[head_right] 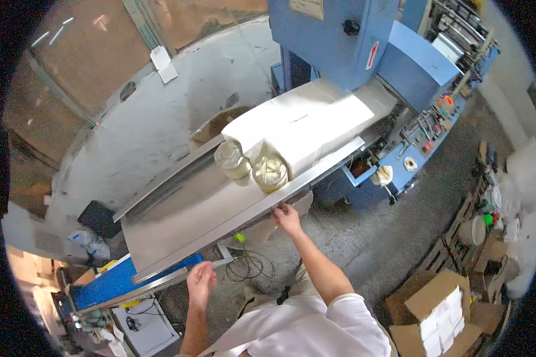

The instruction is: Inspecting, stacking, and feeding paper napkins into a processing machine.

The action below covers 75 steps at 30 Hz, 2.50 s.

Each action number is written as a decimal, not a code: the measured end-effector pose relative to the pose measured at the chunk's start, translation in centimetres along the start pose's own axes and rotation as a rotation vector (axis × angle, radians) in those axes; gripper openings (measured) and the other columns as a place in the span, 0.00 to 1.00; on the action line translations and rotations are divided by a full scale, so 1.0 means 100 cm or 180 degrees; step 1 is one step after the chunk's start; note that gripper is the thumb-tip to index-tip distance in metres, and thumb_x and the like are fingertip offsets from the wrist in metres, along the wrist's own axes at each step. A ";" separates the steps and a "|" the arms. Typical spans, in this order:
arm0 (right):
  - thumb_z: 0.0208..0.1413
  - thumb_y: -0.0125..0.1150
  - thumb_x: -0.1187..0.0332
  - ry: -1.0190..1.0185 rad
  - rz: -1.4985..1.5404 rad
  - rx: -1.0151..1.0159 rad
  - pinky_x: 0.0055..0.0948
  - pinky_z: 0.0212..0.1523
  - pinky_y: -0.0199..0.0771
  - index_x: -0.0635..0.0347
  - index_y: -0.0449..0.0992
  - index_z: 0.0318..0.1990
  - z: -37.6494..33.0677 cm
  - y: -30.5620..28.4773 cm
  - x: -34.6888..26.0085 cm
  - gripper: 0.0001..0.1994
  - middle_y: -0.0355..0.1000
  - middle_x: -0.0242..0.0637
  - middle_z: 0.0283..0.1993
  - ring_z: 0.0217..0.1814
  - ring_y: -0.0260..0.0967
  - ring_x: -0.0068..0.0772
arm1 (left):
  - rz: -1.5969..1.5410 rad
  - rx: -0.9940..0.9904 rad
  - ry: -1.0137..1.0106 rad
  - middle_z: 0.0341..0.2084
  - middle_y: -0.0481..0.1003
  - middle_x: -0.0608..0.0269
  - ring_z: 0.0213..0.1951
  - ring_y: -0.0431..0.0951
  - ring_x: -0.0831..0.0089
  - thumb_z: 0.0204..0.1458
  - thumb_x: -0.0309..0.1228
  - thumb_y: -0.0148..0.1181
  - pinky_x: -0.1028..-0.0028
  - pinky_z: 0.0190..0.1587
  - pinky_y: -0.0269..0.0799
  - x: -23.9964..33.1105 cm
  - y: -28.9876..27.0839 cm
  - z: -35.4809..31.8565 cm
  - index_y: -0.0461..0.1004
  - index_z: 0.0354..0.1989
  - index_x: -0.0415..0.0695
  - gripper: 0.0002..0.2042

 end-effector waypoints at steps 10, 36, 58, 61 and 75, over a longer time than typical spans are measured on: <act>0.62 0.57 0.69 -0.0573 -0.0579 -0.0948 0.24 0.44 0.74 0.68 0.71 0.53 -0.084 -0.075 -0.090 0.15 0.76 0.35 0.41 0.44 0.74 0.24 | 0.0485 0.0499 0.0848 0.56 0.70 0.47 0.54 0.73 0.64 0.61 0.43 0.55 0.71 0.55 0.68 0.159 0.155 0.223 0.62 0.63 0.34 0.29; 0.40 0.71 0.57 -0.3747 -0.5417 -0.0355 0.53 0.62 0.57 0.58 0.61 0.65 0.015 0.179 -0.225 0.42 0.58 0.64 0.60 0.64 0.53 0.63 | 0.0842 -0.1324 0.0587 0.44 0.76 0.60 0.40 0.77 0.75 0.61 0.44 0.55 0.75 0.42 0.73 0.215 0.131 0.326 0.70 0.56 0.38 0.23; 0.43 0.71 0.54 -0.3226 -0.3994 -0.1554 0.53 0.56 0.67 0.57 0.62 0.63 -0.047 0.144 -0.194 0.39 0.51 0.54 0.63 0.63 0.54 0.61 | 0.2861 -0.0491 0.0343 0.46 0.73 0.29 0.51 0.75 0.44 0.45 0.48 0.57 0.60 0.55 0.68 0.262 0.248 0.320 0.61 0.56 0.25 0.38; 0.40 0.72 0.54 -0.3353 -0.4007 -0.1459 0.51 0.52 0.68 0.57 0.62 0.63 -0.045 0.145 -0.190 0.41 0.53 0.54 0.64 0.62 0.55 0.58 | 0.2747 -0.0599 0.0350 0.44 0.74 0.30 0.50 0.76 0.45 0.44 0.47 0.58 0.60 0.54 0.70 0.267 0.250 0.321 0.65 0.52 0.26 0.35; 0.37 0.70 0.66 -0.3421 -0.4755 -0.1336 0.51 0.60 0.62 0.59 0.62 0.60 -0.013 0.160 -0.213 0.38 0.59 0.58 0.58 0.62 0.56 0.60 | 0.0380 -0.0618 0.0373 0.35 0.76 0.61 0.34 0.79 0.74 0.47 0.30 0.56 0.74 0.29 0.76 0.264 0.009 0.302 0.71 0.50 0.39 0.19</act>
Point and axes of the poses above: each hand's wrist, its own z-axis towards the middle knuckle, its own y-axis out of the palm, x = y × z, the point moved 1 cm from there along z, towards the middle knuckle
